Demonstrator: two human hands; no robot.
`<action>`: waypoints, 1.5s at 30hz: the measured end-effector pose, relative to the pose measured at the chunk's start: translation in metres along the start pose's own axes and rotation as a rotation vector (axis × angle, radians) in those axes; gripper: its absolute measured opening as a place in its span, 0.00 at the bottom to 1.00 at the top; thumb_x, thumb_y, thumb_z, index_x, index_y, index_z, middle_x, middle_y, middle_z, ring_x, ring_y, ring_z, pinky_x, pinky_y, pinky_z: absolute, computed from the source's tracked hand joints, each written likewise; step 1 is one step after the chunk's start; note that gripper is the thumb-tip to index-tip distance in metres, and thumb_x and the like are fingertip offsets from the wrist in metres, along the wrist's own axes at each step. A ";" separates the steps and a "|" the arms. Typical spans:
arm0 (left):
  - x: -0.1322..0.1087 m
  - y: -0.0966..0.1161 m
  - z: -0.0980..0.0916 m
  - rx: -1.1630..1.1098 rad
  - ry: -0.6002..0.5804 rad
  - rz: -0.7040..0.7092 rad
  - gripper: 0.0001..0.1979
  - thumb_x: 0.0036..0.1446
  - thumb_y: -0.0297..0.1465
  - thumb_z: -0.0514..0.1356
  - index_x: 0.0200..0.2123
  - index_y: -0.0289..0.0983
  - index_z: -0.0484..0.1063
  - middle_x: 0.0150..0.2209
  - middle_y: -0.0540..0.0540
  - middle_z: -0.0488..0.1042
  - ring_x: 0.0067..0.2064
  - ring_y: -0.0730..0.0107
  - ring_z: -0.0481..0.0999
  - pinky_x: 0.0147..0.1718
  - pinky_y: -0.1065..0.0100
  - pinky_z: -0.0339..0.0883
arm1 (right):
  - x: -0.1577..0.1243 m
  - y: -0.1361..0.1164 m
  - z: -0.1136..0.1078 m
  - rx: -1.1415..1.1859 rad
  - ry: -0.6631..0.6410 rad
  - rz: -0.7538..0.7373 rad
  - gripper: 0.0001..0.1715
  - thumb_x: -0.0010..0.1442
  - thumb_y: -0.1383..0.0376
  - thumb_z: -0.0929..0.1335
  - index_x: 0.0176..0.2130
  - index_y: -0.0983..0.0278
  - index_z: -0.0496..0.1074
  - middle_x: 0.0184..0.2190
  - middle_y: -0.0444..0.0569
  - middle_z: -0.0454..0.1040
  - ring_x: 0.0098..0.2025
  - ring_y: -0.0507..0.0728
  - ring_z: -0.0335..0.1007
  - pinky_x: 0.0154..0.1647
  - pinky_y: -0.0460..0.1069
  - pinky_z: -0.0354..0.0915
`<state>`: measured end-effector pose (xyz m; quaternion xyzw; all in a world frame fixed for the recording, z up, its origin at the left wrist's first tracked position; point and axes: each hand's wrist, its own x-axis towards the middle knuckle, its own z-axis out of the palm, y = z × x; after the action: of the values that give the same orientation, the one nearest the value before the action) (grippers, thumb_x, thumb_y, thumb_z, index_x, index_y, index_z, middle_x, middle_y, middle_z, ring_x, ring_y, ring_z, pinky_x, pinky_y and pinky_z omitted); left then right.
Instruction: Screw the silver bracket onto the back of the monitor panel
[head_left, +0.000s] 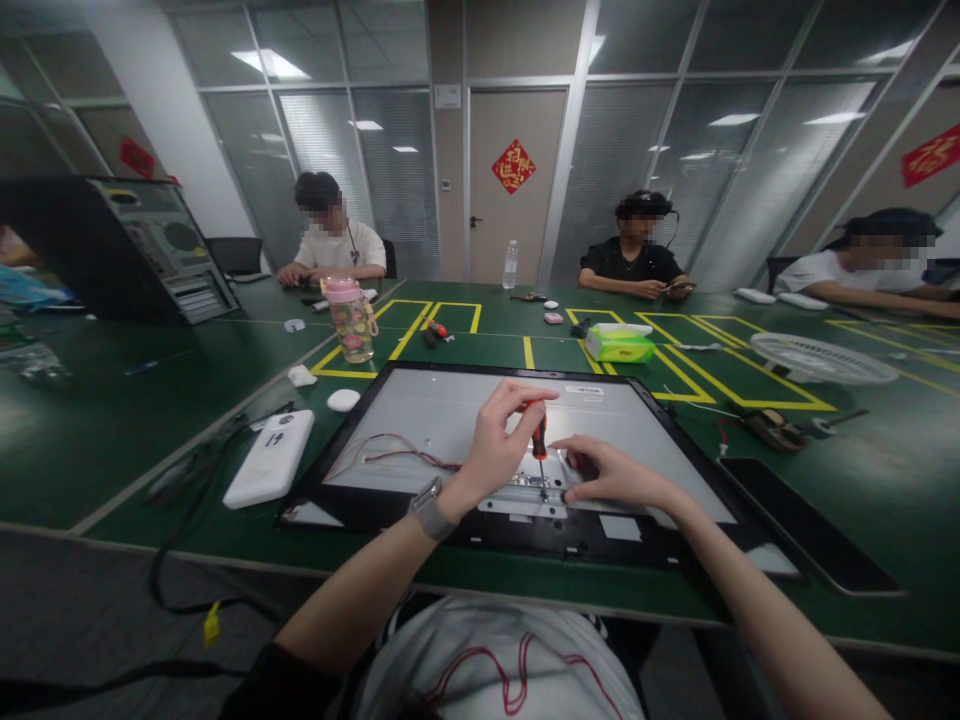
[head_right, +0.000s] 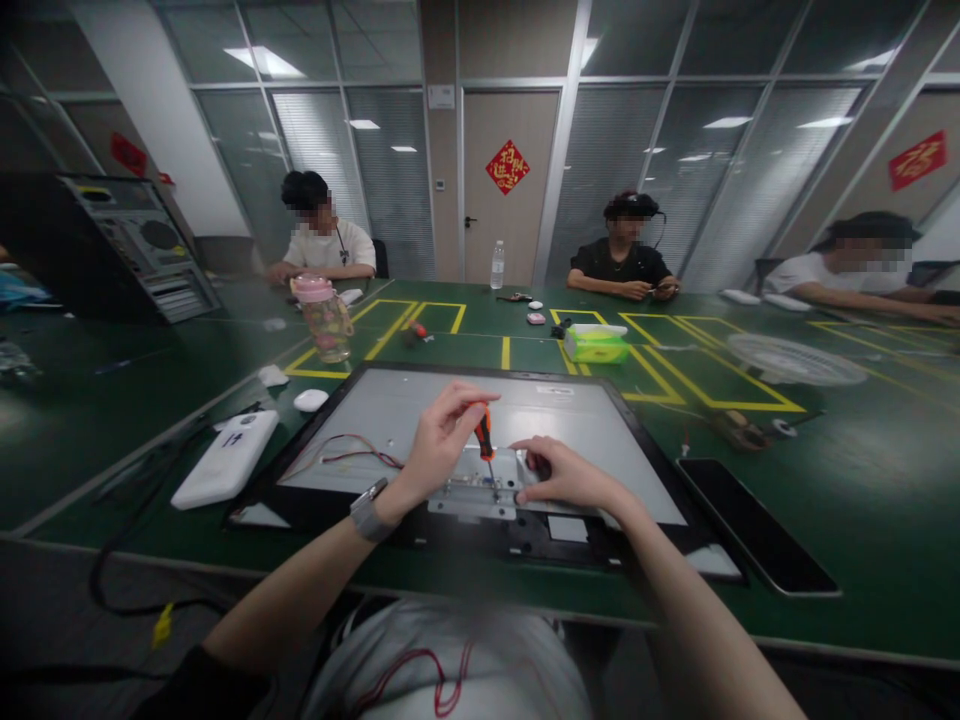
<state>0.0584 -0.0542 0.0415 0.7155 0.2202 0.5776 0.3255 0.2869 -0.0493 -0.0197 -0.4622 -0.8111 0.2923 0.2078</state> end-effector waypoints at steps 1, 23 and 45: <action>0.000 -0.002 0.001 -0.026 -0.001 0.005 0.11 0.65 0.32 0.55 0.41 0.37 0.77 0.38 0.45 0.72 0.41 0.68 0.73 0.43 0.64 0.68 | 0.000 0.000 0.000 0.004 0.001 -0.001 0.40 0.47 0.50 0.76 0.55 0.63 0.70 0.34 0.46 0.67 0.37 0.59 0.65 0.40 0.52 0.63; -0.005 -0.013 0.007 -0.064 0.023 0.019 0.11 0.63 0.32 0.57 0.46 0.37 0.76 0.42 0.43 0.75 0.43 0.68 0.74 0.42 0.68 0.68 | 0.001 0.003 0.001 0.000 -0.010 0.008 0.40 0.48 0.50 0.76 0.55 0.66 0.70 0.34 0.47 0.67 0.38 0.59 0.65 0.40 0.52 0.63; 0.002 -0.012 0.000 -0.109 -0.055 -0.019 0.16 0.64 0.30 0.54 0.53 0.39 0.75 0.40 0.44 0.69 0.42 0.70 0.70 0.43 0.67 0.67 | 0.000 0.000 0.001 0.016 -0.001 0.027 0.43 0.46 0.49 0.76 0.56 0.66 0.70 0.34 0.47 0.67 0.37 0.59 0.65 0.41 0.52 0.63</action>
<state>0.0591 -0.0448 0.0340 0.7102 0.1860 0.5657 0.3756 0.2861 -0.0495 -0.0198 -0.4710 -0.8025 0.3019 0.2073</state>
